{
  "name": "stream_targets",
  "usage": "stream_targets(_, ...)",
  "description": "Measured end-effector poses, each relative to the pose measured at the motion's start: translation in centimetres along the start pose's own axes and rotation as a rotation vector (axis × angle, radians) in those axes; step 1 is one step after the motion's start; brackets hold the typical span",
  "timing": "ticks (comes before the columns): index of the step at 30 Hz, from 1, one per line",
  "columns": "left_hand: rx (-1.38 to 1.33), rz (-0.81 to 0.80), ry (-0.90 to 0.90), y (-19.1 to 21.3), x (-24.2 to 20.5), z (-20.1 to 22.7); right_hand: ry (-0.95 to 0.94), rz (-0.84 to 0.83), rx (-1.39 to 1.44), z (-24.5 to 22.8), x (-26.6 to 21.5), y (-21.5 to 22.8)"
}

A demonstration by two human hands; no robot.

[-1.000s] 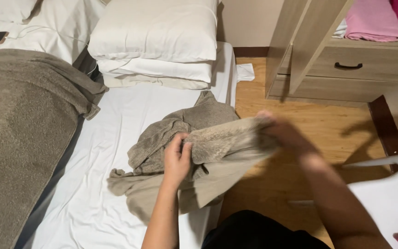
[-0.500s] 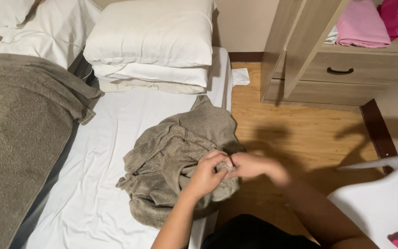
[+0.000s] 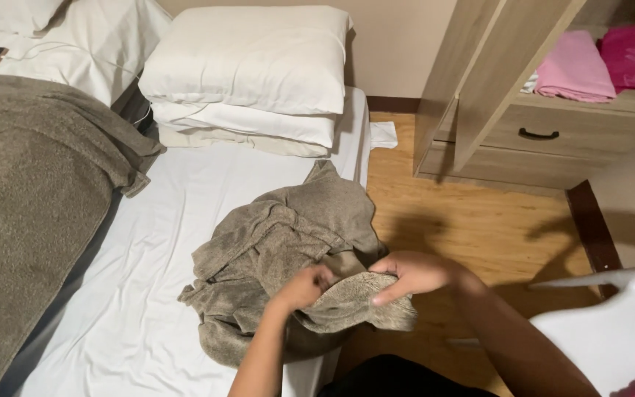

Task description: Folding and smoothing a large brown blanket on a hotel bed.

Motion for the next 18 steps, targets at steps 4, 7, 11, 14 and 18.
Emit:
stream_targets(4,-0.083,0.29,-0.144,2.2,-2.7,3.0,-0.047,-0.054,-0.068,1.6,2.6,-0.1)
stream_targets(7,-0.124,0.388,-0.26,3.8,-5.9,7.3,-0.072,0.169,-0.045,5.8,7.7,-0.3)
stream_targets(11,-0.204,0.259,-0.344,4.2,-8.5,10.3,-0.003,0.457,-0.114,10.2,14.6,-2.4)
stream_targets(14,-0.206,0.152,-0.368,4.3,-9.5,9.5,0.122,0.48,-0.091,11.0,17.7,-4.7)
stream_targets(18,-0.162,-0.072,-0.149,5.2,-10.7,8.2,0.153,0.517,0.143,11.4,18.5,-6.0)
Point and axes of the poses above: each hand's wrist, its own x-axis towards the middle knuckle, its own y-axis out of the back of the hand, z = x × y, the point moved 2 cm from there along x, towards the middle knuckle, and after that the axes turned 14 degrees about -z, right-handed, at the moved point
